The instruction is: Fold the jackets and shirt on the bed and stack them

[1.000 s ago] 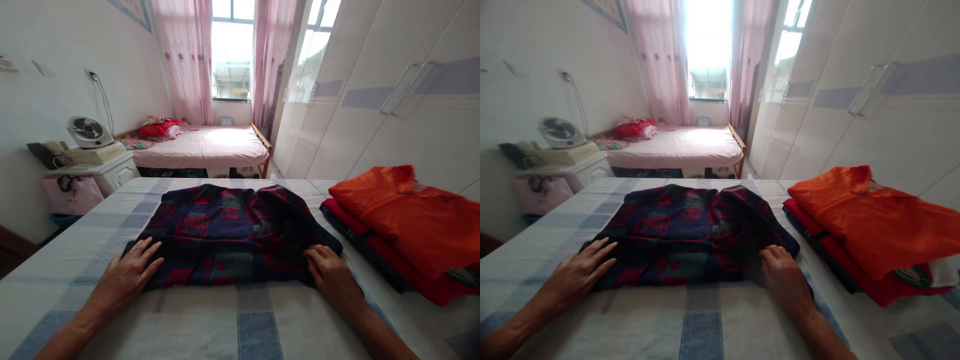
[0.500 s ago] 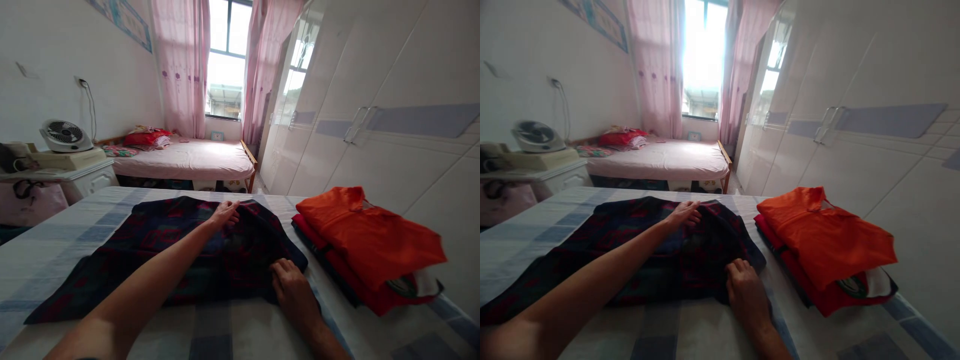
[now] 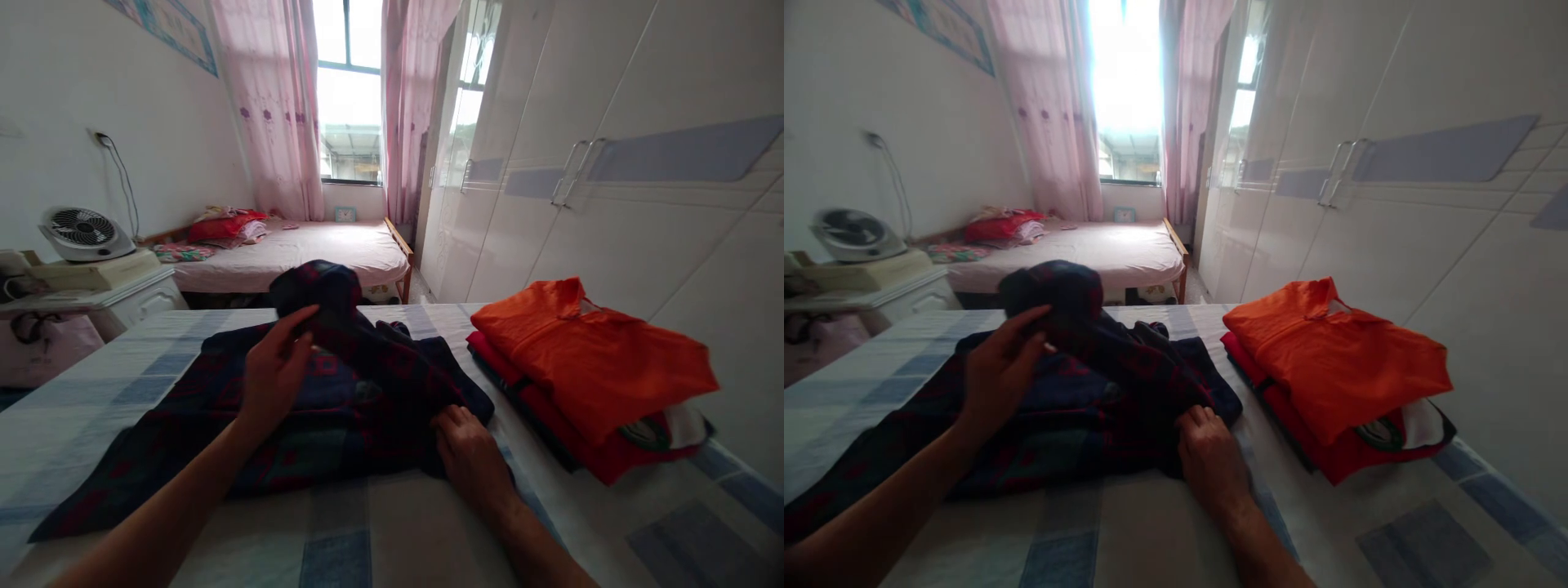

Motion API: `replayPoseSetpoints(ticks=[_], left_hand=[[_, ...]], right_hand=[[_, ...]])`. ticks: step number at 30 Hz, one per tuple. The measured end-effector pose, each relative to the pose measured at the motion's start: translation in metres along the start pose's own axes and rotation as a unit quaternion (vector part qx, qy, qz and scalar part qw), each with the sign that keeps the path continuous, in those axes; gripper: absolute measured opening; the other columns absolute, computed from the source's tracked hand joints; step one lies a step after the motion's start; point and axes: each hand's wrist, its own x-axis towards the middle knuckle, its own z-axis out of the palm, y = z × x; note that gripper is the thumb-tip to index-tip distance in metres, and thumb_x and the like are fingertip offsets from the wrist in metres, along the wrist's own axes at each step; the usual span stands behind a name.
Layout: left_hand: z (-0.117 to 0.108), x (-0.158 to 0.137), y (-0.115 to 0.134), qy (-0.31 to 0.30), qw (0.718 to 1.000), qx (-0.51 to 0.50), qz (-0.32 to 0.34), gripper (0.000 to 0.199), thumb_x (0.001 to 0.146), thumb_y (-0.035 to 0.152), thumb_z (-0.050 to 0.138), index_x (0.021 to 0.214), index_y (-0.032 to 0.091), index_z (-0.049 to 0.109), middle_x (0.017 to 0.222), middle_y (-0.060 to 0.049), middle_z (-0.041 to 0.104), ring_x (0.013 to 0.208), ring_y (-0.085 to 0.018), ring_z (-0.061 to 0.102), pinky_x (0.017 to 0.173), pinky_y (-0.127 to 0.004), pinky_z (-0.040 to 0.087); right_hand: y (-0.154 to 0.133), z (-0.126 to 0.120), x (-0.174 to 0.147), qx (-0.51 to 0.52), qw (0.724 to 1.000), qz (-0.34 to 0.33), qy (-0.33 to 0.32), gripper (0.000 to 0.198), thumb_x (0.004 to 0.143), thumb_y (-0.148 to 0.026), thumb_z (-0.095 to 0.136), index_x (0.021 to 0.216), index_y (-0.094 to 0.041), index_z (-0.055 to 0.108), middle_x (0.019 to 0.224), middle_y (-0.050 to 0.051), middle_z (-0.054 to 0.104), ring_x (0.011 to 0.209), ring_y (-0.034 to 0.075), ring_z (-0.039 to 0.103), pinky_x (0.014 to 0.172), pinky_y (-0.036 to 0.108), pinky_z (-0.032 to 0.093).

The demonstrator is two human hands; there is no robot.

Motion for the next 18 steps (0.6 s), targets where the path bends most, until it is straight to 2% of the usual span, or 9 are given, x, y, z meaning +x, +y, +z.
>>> replayPoseSetpoints(ticks=[1, 3, 6, 8, 11, 15, 18], left_hand=[[-0.022, -0.015, -0.006, 0.01, 0.999, 0.04, -0.027, 0.043, 0.08, 0.039, 0.057, 0.122, 0.026, 0.058, 0.076, 0.003, 0.068, 0.066, -0.017, 0.062, 0.067, -0.03, 0.051], [-0.059, -0.045, -0.025, -0.024, 0.989, 0.071, -0.127, 0.049, 0.077, 0.049, 0.058, 0.12, 0.027, 0.059, 0.069, 0.002, 0.069, 0.07, -0.023, 0.065, 0.071, -0.038, 0.054], [-0.101, -0.08, -0.056, -0.064, 0.955, 0.053, -0.284, 0.061, 0.067, 0.057, 0.062, 0.12, 0.027, 0.058, 0.087, -0.003, 0.073, 0.077, -0.028, 0.068, 0.071, -0.043, 0.056], [-0.118, -0.093, -0.072, -0.037, 0.943, 0.084, -0.32, 0.063, 0.067, 0.058, 0.06, 0.122, 0.028, 0.056, 0.098, -0.005, 0.072, 0.082, -0.03, 0.068, 0.075, -0.044, 0.055], [-0.129, -0.091, -0.083, -0.011, 0.948, 0.181, -0.26, 0.056, 0.071, 0.056, 0.054, 0.119, 0.027, 0.058, 0.106, -0.007, 0.069, 0.092, -0.03, 0.066, 0.087, -0.045, 0.049], [-0.121, -0.059, -0.085, -0.118, 0.95, 0.245, -0.154, 0.056, 0.074, 0.056, 0.047, 0.114, 0.02, 0.061, 0.121, -0.008, 0.061, 0.101, -0.027, 0.062, 0.089, -0.037, 0.048], [-0.106, -0.032, -0.092, -0.187, 0.925, 0.309, -0.116, 0.063, 0.078, 0.057, 0.038, 0.118, 0.013, 0.059, 0.123, -0.012, 0.06, 0.105, -0.025, 0.06, 0.094, -0.034, 0.044]], right_hand=[[0.0, 0.001, 0.0, -0.003, 1.0, -0.001, -0.003, 0.022, 0.087, -0.01, 0.044, 0.092, -0.021, 0.062, 0.094, 0.004, 0.06, 0.093, 0.021, 0.053, 0.089, 0.036, 0.038], [0.001, 0.001, 0.0, -0.009, 1.0, -0.004, -0.009, 0.021, 0.088, -0.011, 0.043, 0.091, -0.021, 0.062, 0.094, 0.005, 0.06, 0.093, 0.022, 0.053, 0.088, 0.036, 0.039], [0.001, 0.002, 0.001, -0.018, 1.0, -0.011, -0.013, 0.021, 0.089, -0.012, 0.042, 0.09, -0.021, 0.061, 0.094, 0.005, 0.059, 0.093, 0.022, 0.053, 0.087, 0.037, 0.039], [0.001, 0.003, 0.001, -0.025, 0.999, -0.018, -0.01, 0.021, 0.089, -0.012, 0.042, 0.091, -0.02, 0.061, 0.093, 0.005, 0.059, 0.093, 0.022, 0.053, 0.088, 0.037, 0.039], [0.002, 0.005, 0.0, -0.036, 0.999, -0.029, 0.001, 0.02, 0.088, -0.012, 0.043, 0.092, -0.02, 0.061, 0.093, 0.006, 0.06, 0.092, 0.022, 0.054, 0.089, 0.038, 0.039], [0.004, 0.006, -0.002, -0.052, 0.998, -0.04, 0.015, 0.018, 0.087, -0.012, 0.046, 0.091, -0.02, 0.061, 0.091, 0.006, 0.06, 0.09, 0.022, 0.055, 0.085, 0.036, 0.042], [0.005, 0.007, -0.002, -0.055, 0.997, -0.05, 0.016, 0.017, 0.086, -0.012, 0.047, 0.089, -0.02, 0.062, 0.09, 0.006, 0.06, 0.088, 0.022, 0.055, 0.081, 0.035, 0.043]])
